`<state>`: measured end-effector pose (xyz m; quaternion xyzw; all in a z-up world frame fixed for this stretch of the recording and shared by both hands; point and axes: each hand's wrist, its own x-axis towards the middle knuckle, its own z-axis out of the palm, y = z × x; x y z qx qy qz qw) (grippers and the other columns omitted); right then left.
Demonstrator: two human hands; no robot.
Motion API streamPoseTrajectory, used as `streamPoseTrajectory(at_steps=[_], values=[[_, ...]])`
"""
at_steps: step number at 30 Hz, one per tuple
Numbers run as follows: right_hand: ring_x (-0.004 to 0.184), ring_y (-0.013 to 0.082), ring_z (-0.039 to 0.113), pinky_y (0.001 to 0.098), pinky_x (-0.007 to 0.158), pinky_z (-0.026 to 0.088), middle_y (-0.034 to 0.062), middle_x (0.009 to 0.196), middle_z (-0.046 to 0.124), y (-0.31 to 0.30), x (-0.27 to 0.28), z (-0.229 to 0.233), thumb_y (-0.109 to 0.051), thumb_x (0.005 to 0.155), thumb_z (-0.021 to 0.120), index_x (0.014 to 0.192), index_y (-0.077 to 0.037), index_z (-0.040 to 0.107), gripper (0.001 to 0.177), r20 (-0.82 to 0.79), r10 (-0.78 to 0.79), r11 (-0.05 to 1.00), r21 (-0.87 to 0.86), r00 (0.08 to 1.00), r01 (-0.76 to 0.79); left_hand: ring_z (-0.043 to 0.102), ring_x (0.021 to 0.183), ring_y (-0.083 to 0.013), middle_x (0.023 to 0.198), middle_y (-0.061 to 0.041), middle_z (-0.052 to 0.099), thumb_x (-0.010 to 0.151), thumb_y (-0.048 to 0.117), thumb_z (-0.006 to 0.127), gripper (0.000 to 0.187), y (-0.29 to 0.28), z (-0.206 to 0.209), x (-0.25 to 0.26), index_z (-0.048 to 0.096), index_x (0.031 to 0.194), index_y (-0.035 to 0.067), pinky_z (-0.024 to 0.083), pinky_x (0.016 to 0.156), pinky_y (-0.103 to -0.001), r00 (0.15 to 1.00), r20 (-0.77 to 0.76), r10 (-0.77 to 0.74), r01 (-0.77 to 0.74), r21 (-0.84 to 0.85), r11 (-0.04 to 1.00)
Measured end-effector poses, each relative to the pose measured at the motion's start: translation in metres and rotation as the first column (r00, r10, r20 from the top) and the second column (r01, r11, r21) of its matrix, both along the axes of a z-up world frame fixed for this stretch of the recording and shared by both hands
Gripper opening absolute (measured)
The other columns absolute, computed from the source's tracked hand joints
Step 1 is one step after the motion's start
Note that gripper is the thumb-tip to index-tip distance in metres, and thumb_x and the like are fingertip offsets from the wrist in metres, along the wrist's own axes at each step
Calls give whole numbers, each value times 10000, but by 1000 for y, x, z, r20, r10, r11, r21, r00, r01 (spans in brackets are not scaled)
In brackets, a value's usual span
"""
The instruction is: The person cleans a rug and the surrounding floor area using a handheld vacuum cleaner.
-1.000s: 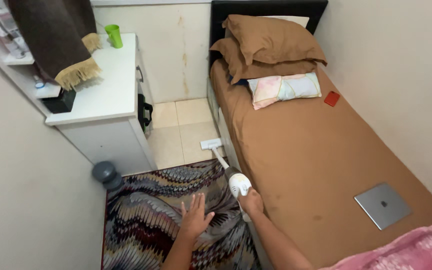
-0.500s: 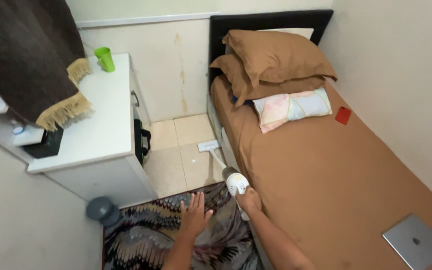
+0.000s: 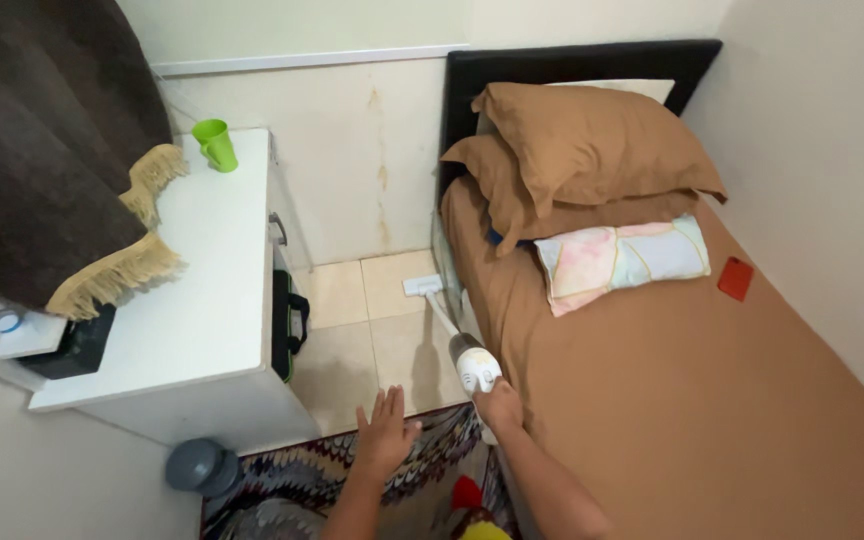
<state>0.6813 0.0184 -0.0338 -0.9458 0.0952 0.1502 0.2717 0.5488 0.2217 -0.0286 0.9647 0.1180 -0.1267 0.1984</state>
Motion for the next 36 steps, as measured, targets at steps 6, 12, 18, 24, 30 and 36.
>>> streamPoseTrajectory(at_steps=[6,12,18,24,30,36], values=[[1219,382,649,452,1035,508,212,1297,677,21,86,-5,-371,835,720,1317,-75,629,573,-22,68,997,-20,997,-68,132,1580,-290,1713,-76,167,1034,477,484,787,13,1,68,130,1638,119,65,1236,-640,999,35,26,-25,-24,999],[1201,397,660,448,1013,535,261,1285,664,33,143,-30,-386,841,727,1352,-52,597,624,17,59,997,51,998,-60,141,1571,-312,1693,-107,199,1037,476,496,783,11,-2,112,158,1628,92,85,1230,-638,993,101,61,-57,-41,998],[896,362,778,447,777,623,271,1052,742,39,160,-31,-302,790,748,1241,38,645,573,42,83,988,129,996,-88,126,1579,-286,1706,-71,182,1039,483,476,772,11,1,102,142,1626,110,65,1242,-628,992,23,121,-120,-59,991],[699,307,754,431,682,595,242,899,759,33,119,-14,-259,784,752,1160,52,686,492,23,120,972,202,992,-123,130,1582,-288,1707,-82,187,1039,459,478,762,10,6,60,152,1632,109,66,1249,-615,991,27,130,-128,-72,989],[642,291,746,412,602,593,237,868,751,35,54,12,-220,768,765,1119,58,687,454,33,69,965,251,997,-75,127,1582,-282,1711,-82,174,1047,499,458,770,6,11,13,141,1637,120,75,1241,-626,996,-23,92,-92,-22,995],[636,277,741,404,624,593,210,857,752,33,-11,27,-226,770,756,1133,58,703,463,-3,82,962,263,997,-78,85,1584,-259,1715,-58,135,1056,506,424,763,3,13,-29,111,1639,126,60,1243,-614,999,-26,32,-32,-1,999]])
